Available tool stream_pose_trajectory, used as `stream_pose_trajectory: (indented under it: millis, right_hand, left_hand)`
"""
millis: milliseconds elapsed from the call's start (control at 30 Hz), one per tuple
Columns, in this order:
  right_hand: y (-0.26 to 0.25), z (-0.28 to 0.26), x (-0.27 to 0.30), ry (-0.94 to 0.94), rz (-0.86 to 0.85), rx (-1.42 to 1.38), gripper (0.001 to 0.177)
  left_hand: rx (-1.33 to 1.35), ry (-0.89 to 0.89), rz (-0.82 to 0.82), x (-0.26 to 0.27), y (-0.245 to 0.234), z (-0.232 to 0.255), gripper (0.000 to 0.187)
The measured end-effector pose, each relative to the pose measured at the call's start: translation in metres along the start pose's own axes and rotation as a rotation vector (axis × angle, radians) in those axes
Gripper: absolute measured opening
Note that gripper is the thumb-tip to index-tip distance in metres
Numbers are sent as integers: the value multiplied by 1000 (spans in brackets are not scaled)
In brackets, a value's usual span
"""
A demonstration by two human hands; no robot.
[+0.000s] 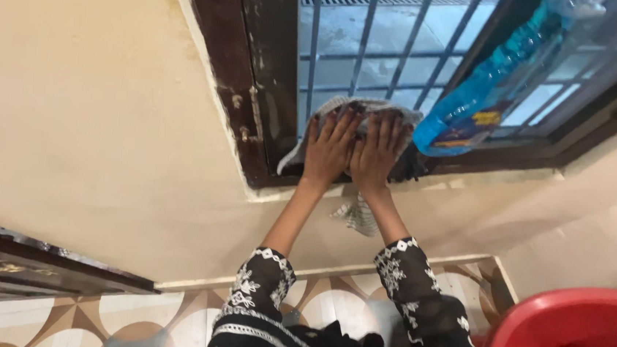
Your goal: The person cleans a window with a metal grille using a striped cloth. They wipe the frame and glass, then spray a blue cleaning liquid onto the window and continue wiping the surface.
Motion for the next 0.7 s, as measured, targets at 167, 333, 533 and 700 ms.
stream_pose_trajectory:
  millis: [167,333,533,700]
  right_hand:
    - [-50,-27,-73,-45,112,-109,56]
    - [-98,-27,-177,20,176,-24,56]
    - [-100,-31,-171,76,292,25,60]
    - [-86,-26,-146,147,293,18,61]
  left_hand:
    - [49,17,23,-70,-68,7,55]
    - [32,90,218,-174,-139,5,52]
    - [-177,87,331,-166,-142,13,53]
    - [-205,101,250,-142,-122,12,54]
Point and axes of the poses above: each hand's wrist, its own x-axis away from the middle knuckle, its own y-axis out of the palm, z = x × y, the point moved 8 cm from there along -x, towards the middle knuckle, and after that the axes turned 6 degrees about -y, right-handed, at the moved point
